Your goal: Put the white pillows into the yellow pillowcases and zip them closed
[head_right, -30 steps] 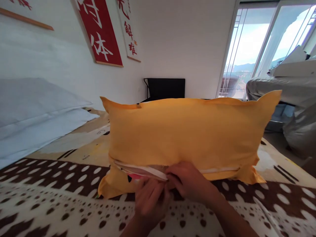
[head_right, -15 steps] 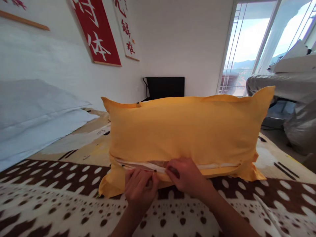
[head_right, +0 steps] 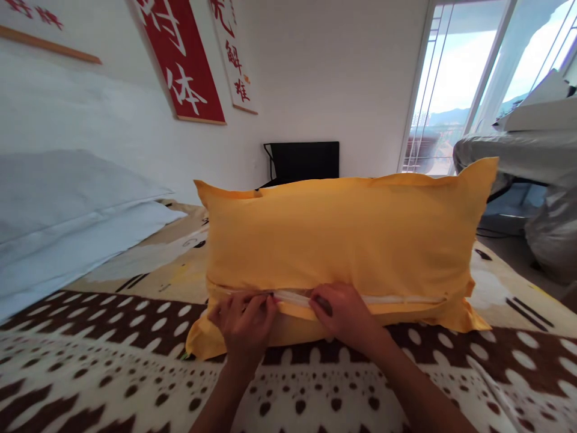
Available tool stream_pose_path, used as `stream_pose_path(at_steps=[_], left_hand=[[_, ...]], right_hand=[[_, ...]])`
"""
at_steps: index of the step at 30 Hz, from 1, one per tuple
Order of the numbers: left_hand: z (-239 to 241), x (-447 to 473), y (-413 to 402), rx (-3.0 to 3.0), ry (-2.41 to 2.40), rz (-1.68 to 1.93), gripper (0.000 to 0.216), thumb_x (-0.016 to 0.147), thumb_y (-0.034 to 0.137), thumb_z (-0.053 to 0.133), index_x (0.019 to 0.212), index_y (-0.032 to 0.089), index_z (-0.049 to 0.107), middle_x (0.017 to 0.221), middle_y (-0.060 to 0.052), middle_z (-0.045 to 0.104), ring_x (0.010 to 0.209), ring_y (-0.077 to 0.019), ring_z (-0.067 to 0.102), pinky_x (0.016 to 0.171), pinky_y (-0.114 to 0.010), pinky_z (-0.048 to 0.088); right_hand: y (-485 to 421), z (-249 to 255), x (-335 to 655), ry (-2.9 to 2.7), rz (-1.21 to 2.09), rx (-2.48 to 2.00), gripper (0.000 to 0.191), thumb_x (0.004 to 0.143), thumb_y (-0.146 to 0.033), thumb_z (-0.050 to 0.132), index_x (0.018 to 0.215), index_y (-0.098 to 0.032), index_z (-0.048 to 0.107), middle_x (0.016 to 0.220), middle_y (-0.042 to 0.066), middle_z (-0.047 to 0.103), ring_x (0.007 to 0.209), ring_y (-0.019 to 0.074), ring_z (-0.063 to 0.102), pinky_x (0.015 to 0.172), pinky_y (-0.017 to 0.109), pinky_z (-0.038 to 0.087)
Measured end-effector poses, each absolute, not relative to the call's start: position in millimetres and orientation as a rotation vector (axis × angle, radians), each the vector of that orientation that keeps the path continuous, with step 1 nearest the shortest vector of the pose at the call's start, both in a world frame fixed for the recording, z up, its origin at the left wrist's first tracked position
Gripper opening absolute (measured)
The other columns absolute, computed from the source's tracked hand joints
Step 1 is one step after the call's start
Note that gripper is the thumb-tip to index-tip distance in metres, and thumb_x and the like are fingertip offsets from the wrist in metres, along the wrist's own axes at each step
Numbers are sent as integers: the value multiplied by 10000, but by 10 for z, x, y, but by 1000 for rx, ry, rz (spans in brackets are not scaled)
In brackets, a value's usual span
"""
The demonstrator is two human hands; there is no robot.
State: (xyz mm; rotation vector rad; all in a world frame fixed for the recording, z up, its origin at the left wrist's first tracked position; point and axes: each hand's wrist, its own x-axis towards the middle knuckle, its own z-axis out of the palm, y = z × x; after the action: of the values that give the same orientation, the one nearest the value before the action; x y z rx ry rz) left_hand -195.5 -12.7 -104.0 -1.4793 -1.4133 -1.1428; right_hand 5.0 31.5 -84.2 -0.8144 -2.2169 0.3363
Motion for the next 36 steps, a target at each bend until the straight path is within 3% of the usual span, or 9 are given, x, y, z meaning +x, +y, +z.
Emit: stream_pose_path(at_steps=[16,26,36], left_hand=[[-978,-2342,-124,-1380,-1468,-1041,202,744,123,571,584,198,474,634,12,590,691,-180,538,776,-365,281],[-1076,-2482,-77,-1333,-1578,-1045,133,779,184,587,650,196,556,700,-20,632,787,-206,519,765,-346,296],[-1058,-2627,-73,-1213,-1596,-1093,147,782,180,568,636,193,576,656,-16,653,748,-199,495,747,-344,308]], right_hand=[[349,-843,60,-2196,359,-865,180,883,-287,484,837,-185,625,778,38,676,722,151,611,677,265,451],[332,-828,71,-2211,351,-849,203,892,-296,468,852,-182,631,798,41,678,738,146,609,694,269,454],[324,-820,72,-2219,360,-837,197,891,-283,466,844,-185,630,778,38,667,721,139,600,683,259,456]])
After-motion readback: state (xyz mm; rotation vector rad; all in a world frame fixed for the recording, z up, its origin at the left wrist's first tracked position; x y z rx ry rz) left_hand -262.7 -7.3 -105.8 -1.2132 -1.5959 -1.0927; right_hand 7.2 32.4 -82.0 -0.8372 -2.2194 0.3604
